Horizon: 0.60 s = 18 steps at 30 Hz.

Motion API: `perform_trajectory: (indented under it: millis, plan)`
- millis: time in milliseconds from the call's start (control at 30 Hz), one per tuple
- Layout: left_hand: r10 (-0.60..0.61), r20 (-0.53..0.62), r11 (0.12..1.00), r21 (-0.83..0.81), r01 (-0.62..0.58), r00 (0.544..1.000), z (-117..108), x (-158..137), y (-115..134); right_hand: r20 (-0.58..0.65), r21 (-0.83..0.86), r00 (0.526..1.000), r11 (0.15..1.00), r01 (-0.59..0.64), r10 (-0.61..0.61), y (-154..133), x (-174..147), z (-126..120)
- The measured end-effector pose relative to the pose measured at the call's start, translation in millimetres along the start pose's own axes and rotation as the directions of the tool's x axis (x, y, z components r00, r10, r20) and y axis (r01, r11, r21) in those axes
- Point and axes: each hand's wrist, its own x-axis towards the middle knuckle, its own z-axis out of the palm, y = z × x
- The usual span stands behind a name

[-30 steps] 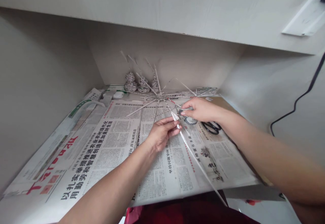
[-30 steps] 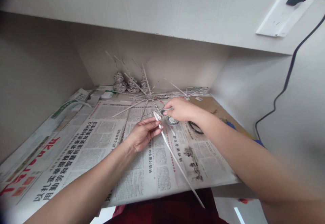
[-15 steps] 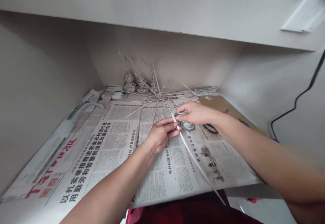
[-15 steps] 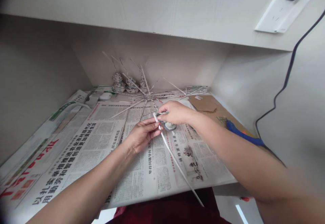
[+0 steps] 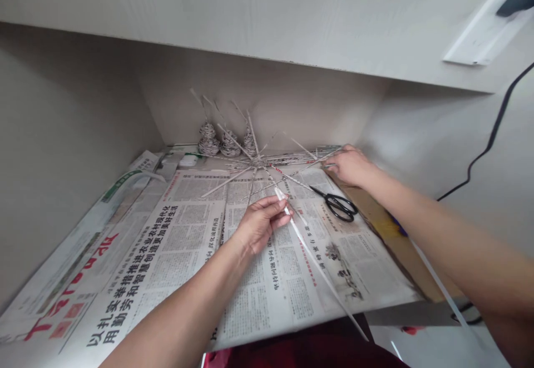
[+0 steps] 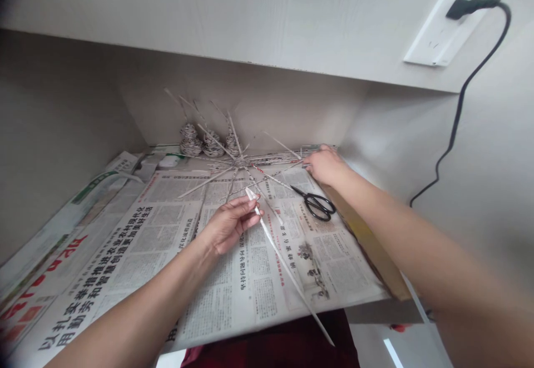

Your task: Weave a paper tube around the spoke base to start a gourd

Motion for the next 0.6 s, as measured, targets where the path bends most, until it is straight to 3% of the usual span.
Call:
perform_trajectory:
  millis: [167,267,333,400,433,500,600]
  plan:
    - [0.001,0.008,1.0,-0.007,-0.001,1.0,-1.3,1.2,-0.2,0.119,-0.124,0.988,0.989,-0.085,0.1,30.4,-8.1,35.9]
    - [0.006,0.004,1.0,-0.016,-0.006,1.0,-2.4,2.4,-0.7,0.161,-0.116,0.979,0.988,-0.105,0.123,17.1,-16.7,43.1]
    - [0.015,-0.007,1.0,-0.018,-0.015,1.0,-3.1,3.1,-0.9,0.11,-0.062,0.989,0.994,-0.094,0.1,-7.0,-27.4,36.3]
    - [0.022,-0.02,1.0,-0.02,-0.022,1.0,-3.8,3.7,-0.8,-0.003,0.133,0.999,0.99,-0.034,0.035,-40.9,-44.1,23.5]
    - [0.024,-0.025,0.999,-0.021,-0.024,0.999,-4.2,4.0,-0.6,0.007,0.289,1.0,0.957,0.024,-0.027,-59.7,-54.2,16.8]
    - [0.027,-0.028,0.999,-0.025,-0.028,0.999,-5.1,4.8,-0.1,0.081,0.591,0.988,0.804,0.06,-0.133,-95.2,-74.5,7.0]
    - [0.027,-0.022,0.999,-0.041,-0.028,0.999,-6.5,5.6,1.3,0.083,0.761,0.991,0.649,0.004,-0.103,-129.1,-95.6,4.5]
